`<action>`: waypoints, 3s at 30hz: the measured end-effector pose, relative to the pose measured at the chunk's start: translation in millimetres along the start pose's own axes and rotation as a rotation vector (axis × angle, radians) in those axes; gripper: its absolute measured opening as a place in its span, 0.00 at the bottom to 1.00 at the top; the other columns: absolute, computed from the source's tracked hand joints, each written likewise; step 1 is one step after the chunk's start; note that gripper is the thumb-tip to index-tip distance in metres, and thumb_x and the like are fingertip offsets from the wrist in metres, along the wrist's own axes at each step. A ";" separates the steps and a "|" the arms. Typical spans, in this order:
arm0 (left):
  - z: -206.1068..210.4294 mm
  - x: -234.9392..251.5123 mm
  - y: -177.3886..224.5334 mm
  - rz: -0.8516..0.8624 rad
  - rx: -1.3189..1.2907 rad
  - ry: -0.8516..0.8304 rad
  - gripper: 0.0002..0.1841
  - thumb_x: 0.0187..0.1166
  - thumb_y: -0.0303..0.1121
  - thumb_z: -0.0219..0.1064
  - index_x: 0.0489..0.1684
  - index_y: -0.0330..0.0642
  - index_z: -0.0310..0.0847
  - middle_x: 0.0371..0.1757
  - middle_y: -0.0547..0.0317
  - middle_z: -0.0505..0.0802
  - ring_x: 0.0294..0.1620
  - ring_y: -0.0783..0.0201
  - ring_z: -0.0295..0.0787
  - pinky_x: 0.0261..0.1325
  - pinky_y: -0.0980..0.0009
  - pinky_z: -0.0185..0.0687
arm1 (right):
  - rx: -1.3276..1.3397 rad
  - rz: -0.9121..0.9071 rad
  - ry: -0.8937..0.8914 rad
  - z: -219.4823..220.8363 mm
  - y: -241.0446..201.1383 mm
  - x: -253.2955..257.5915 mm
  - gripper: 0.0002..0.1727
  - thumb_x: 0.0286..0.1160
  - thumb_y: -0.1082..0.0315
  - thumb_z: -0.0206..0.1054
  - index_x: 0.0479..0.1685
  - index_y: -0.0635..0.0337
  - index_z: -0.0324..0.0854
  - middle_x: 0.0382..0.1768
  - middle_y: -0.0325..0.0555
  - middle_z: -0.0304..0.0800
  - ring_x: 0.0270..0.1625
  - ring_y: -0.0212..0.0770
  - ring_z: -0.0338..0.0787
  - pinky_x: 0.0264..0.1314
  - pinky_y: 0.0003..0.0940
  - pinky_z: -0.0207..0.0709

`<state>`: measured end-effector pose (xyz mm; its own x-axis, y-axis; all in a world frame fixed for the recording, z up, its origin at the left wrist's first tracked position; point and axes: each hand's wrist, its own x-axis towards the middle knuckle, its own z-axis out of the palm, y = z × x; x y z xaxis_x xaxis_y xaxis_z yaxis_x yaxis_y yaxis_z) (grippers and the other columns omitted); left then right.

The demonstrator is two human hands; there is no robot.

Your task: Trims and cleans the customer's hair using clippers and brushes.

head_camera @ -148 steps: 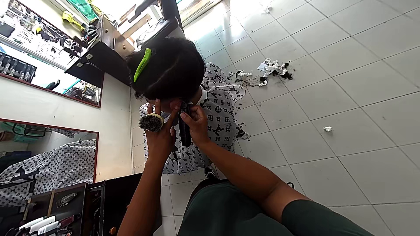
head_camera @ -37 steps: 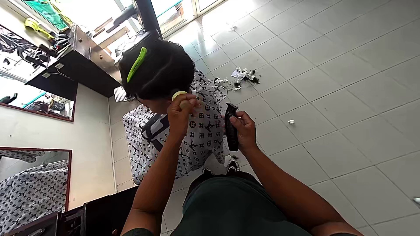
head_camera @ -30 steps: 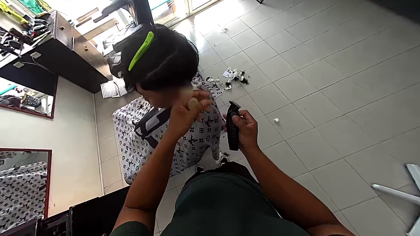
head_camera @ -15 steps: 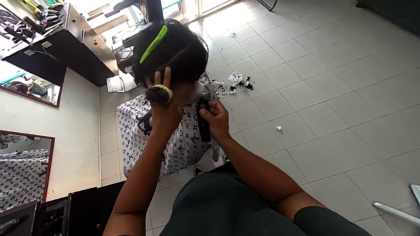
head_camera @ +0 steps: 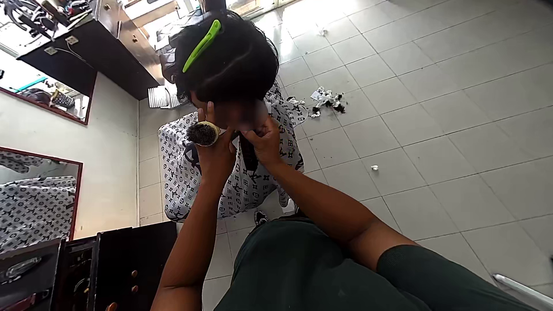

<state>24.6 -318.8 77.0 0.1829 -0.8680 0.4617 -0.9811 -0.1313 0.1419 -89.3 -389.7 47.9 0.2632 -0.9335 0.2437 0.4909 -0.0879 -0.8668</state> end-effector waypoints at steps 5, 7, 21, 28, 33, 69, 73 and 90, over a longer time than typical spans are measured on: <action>1.3 -2.5 -1.7 0.031 0.025 0.012 0.39 0.67 0.25 0.70 0.84 0.68 0.74 0.95 0.40 0.54 0.95 0.34 0.41 0.86 0.33 0.47 | 0.059 -0.013 0.023 6.7 5.6 3.8 0.14 0.68 0.74 0.74 0.44 0.58 0.73 0.30 0.34 0.90 0.33 0.24 0.90 0.40 0.21 0.86; 0.3 -2.3 -0.9 0.013 0.023 0.003 0.38 0.68 0.25 0.69 0.84 0.69 0.74 0.96 0.42 0.53 0.96 0.35 0.40 0.86 0.33 0.47 | 0.080 -0.002 0.016 7.9 6.2 4.4 0.13 0.69 0.75 0.73 0.44 0.58 0.72 0.31 0.34 0.90 0.34 0.24 0.91 0.41 0.22 0.86; -2.6 -1.6 0.9 0.005 0.038 -0.038 0.37 0.69 0.24 0.69 0.83 0.66 0.75 0.96 0.42 0.52 0.96 0.35 0.39 0.86 0.34 0.48 | 0.099 0.015 0.024 8.3 5.5 6.0 0.13 0.69 0.75 0.72 0.45 0.58 0.72 0.32 0.35 0.90 0.35 0.25 0.91 0.43 0.22 0.86; -2.4 -3.0 0.2 0.003 0.047 -0.033 0.36 0.68 0.24 0.69 0.81 0.65 0.78 0.97 0.44 0.51 0.96 0.36 0.39 0.86 0.34 0.48 | 0.095 0.034 0.016 8.5 3.6 7.4 0.13 0.70 0.74 0.74 0.46 0.60 0.74 0.33 0.36 0.91 0.36 0.25 0.92 0.43 0.22 0.87; -4.0 -3.3 0.2 0.003 0.027 -0.038 0.36 0.67 0.26 0.72 0.81 0.65 0.78 0.97 0.45 0.50 0.96 0.36 0.40 0.84 0.32 0.49 | 0.085 0.011 -0.045 5.3 3.6 7.0 0.13 0.69 0.74 0.74 0.45 0.60 0.75 0.33 0.36 0.90 0.35 0.25 0.91 0.42 0.22 0.86; -3.9 -1.7 -0.2 -0.013 0.069 -0.074 0.33 0.71 0.30 0.70 0.80 0.66 0.79 0.97 0.44 0.49 0.96 0.35 0.39 0.83 0.31 0.49 | 0.048 0.040 -0.082 3.4 0.9 11.2 0.14 0.69 0.73 0.75 0.46 0.61 0.75 0.33 0.37 0.90 0.35 0.25 0.90 0.42 0.22 0.86; -4.5 -1.5 0.2 -0.012 0.068 -0.086 0.30 0.70 0.30 0.71 0.77 0.61 0.81 0.97 0.44 0.47 0.96 0.35 0.37 0.84 0.31 0.47 | 0.029 0.041 -0.126 -1.7 0.4 9.6 0.13 0.67 0.73 0.76 0.45 0.60 0.76 0.31 0.35 0.89 0.32 0.23 0.88 0.41 0.20 0.84; -9.2 -3.6 0.2 -0.012 0.136 -0.168 0.43 0.67 0.29 0.70 0.89 0.74 0.66 0.97 0.42 0.42 0.97 0.35 0.32 0.86 0.31 0.43 | 0.247 0.035 0.113 7.4 13.1 0.6 0.15 0.68 0.76 0.72 0.45 0.57 0.70 0.32 0.34 0.89 0.36 0.24 0.90 0.43 0.21 0.85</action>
<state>24.3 -311.3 83.4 0.1927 -0.9320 0.3070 -0.9805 -0.1955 0.0221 -76.5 -388.8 39.9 0.1965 -0.9684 0.1534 0.6744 0.0199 -0.7381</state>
